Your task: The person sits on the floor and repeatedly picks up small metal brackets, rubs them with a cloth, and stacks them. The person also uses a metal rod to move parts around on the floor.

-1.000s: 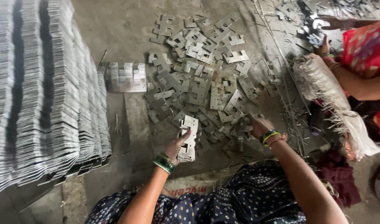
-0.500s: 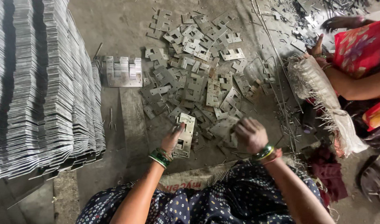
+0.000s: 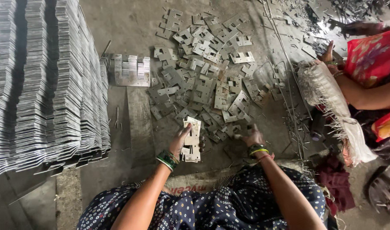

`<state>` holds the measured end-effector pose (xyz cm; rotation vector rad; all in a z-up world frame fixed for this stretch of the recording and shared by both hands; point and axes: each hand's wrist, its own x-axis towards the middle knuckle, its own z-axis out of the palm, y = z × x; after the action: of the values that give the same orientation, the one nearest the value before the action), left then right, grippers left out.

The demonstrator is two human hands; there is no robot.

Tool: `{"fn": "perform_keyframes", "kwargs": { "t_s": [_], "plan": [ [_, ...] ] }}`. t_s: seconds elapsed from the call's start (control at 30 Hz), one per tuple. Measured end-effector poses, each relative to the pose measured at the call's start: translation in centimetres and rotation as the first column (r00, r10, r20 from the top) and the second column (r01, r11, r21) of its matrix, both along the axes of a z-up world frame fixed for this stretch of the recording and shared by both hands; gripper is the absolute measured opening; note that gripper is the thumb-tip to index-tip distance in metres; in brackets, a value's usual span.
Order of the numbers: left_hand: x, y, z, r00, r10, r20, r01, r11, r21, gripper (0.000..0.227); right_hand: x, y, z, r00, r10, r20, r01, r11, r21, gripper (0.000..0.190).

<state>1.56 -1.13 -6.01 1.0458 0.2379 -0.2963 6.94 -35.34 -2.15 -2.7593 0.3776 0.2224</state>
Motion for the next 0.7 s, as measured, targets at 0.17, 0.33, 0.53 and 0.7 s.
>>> {"fn": "perform_keyframes", "kwargs": {
  "t_s": [0.17,0.33,0.53,0.7],
  "plan": [
    [-0.3,-0.1,-0.3,1.000,-0.002,-0.021,0.003,0.999,0.053,0.066,-3.2,3.0,5.8,0.961,0.267,0.066,-0.259,0.959,-0.115,0.035],
    [-0.3,-0.3,-2.1,0.969,-0.222,0.106,0.229,0.656,-0.719,0.077,-4.5,4.2,8.9,0.626,0.740,0.246,-0.705,0.672,-0.226,0.051],
    [-0.5,-0.7,-4.4,0.921,-0.174,0.349,0.073,0.956,0.284,0.063,-2.4,2.6,5.6,0.537,0.815,-0.217,-0.832,0.468,-0.298,0.059],
    [0.3,-0.5,-5.5,0.970,-0.115,0.213,0.113,0.993,0.024,0.055,0.1,2.1,5.3,0.436,0.894,-0.107,-0.792,0.324,-0.517,0.061]
  ]
}}
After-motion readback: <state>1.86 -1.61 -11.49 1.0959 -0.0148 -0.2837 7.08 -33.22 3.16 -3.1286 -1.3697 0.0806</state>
